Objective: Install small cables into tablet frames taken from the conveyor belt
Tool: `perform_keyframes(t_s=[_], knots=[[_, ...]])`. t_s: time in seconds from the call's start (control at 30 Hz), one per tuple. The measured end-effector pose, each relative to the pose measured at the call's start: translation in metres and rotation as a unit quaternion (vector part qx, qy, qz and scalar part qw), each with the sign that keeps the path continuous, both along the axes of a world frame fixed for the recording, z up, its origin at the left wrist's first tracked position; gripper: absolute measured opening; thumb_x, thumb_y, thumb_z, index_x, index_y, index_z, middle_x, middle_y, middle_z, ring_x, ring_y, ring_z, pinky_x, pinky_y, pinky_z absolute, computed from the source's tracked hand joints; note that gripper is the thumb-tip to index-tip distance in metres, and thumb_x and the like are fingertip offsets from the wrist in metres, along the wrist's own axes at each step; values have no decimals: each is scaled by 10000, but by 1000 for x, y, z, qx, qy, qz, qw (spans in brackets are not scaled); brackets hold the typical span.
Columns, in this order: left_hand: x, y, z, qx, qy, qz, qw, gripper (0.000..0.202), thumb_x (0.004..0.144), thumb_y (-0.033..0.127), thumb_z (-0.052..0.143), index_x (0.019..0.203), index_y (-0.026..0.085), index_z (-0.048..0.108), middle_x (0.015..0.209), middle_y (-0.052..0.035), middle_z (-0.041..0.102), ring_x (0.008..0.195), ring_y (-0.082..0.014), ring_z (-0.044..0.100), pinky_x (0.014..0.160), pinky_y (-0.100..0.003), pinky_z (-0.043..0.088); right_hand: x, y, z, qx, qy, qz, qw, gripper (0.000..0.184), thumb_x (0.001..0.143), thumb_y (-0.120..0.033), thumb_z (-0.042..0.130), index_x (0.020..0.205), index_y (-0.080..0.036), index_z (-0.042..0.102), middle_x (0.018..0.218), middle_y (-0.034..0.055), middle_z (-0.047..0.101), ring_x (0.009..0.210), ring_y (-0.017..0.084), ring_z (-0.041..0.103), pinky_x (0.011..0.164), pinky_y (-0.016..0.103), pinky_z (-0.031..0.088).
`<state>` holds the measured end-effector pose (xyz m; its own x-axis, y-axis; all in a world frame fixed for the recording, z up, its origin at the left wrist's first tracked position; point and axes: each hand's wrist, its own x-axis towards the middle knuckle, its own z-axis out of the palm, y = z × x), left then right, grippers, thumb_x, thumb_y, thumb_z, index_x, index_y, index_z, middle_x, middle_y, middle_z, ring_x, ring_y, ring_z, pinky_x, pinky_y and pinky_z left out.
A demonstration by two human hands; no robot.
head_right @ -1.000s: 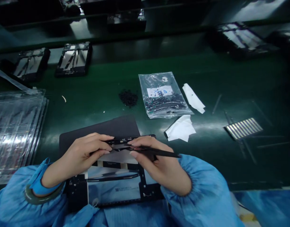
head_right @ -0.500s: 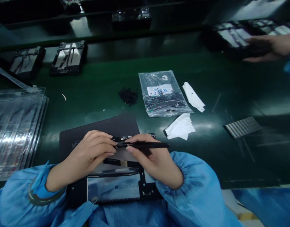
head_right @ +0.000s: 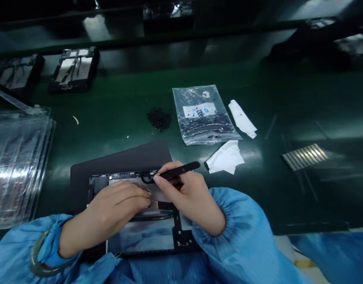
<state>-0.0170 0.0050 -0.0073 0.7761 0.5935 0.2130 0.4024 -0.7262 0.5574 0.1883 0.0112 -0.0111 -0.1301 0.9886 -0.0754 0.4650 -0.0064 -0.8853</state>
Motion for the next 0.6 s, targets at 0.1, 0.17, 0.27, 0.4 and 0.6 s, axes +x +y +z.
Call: perform_keyframes(t_s=[0.1, 0.17, 0.27, 0.4, 0.6], knots=[[-1, 1, 1, 9, 10, 15, 1000, 160, 924, 112, 448, 1018, 158, 568, 1016, -47, 667, 955, -166, 598, 809, -304, 465, 1, -1, -2, 27, -6, -4, 1000, 151, 841, -354, 588, 832, -207, 619, 780, 27, 681, 667, 161, 670, 522, 232, 537], [-1, 2, 1, 21, 3, 28, 999, 162, 928, 118, 438, 1000, 164, 576, 995, -45, 675, 926, -160, 607, 763, -297, 467, 2, -4, -5, 54, -8, -4, 999, 130, 841, -338, 597, 860, -213, 625, 818, 31, 685, 744, 178, 677, 604, 263, 560], [-1, 5, 1, 48, -10, 89, 995, 144, 922, 136, 463, 990, 166, 586, 978, -55, 680, 900, -170, 606, 745, -312, 466, 4, -7, -9, 83, -6, 2, 997, 118, 842, -321, 610, 906, -223, 623, 869, 29, 689, 825, 189, 674, 709, 300, 567], [-1, 10, -1, 51, 2, 181, 982, 135, 908, 174, 514, 1020, 160, 587, 1016, -79, 654, 951, -196, 578, 802, -353, 461, 5, -10, -13, 84, 4, 16, 996, 123, 844, -310, 617, 938, -231, 612, 913, 28, 700, 868, 189, 677, 746, 309, 569], [-1, 14, -5, 12, 20, 178, 984, 160, 921, 192, 482, 1038, 165, 587, 1020, -74, 654, 965, -196, 585, 805, -358, 468, 4, -8, -15, 118, -2, 37, 992, 94, 846, -251, 612, 939, -244, 621, 910, 22, 723, 867, 195, 690, 769, 334, 577]])
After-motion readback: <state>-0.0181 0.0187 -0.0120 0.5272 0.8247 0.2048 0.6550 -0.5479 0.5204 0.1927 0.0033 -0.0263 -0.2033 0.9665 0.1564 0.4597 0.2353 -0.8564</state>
